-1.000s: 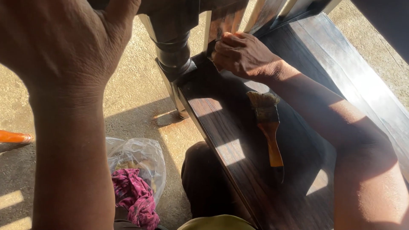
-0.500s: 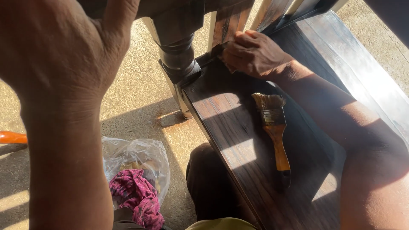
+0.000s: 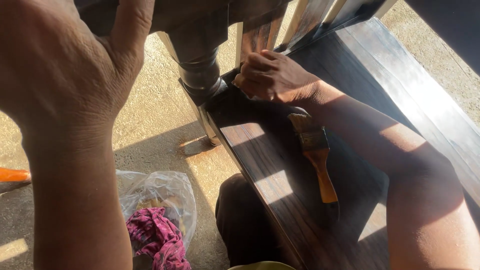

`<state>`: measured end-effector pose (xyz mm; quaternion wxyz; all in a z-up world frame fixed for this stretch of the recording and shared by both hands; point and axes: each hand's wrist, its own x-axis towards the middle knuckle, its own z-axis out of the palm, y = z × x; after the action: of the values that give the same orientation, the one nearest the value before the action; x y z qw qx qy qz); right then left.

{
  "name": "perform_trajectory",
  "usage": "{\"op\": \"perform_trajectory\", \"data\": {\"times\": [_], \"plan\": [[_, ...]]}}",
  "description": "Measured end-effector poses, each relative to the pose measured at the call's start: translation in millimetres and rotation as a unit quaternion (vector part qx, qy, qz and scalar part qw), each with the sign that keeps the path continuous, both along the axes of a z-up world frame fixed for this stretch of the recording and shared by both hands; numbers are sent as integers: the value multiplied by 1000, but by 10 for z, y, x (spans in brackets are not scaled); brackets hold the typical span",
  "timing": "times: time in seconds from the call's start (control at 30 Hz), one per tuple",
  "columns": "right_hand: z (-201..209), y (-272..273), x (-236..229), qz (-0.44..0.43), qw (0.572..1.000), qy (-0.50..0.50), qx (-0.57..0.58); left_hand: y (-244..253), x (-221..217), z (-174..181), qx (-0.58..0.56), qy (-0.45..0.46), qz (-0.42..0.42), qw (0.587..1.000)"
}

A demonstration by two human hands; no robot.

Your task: Preparing a wooden bench for finishing by sanding the wood and wiping it clean with a cloth.

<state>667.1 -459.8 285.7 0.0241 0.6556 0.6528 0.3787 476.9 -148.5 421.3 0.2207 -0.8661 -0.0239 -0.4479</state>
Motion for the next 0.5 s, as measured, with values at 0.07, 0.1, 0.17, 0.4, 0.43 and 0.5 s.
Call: {"op": "perform_trajectory", "data": {"times": [0.07,0.1,0.17,0.4,0.43,0.5], "plan": [[101,-112,-15,10,999,28,-27,66,31,-31,56,-30,7,998],[144,-159,-26,21,997,54,-55,104,28,-63,109,-61,14,992],[219,-208,-76,-21,995,82,-49,109,36,-89,114,-63,29,991],[139,-18,-107,8,996,78,-32,112,36,-121,32,9,-28,999],[128,-54,-97,8,996,79,-29,136,55,-137,34,10,-29,999],[141,-89,-48,48,999,17,6,204,73,-157,124,-66,3,990]]}}
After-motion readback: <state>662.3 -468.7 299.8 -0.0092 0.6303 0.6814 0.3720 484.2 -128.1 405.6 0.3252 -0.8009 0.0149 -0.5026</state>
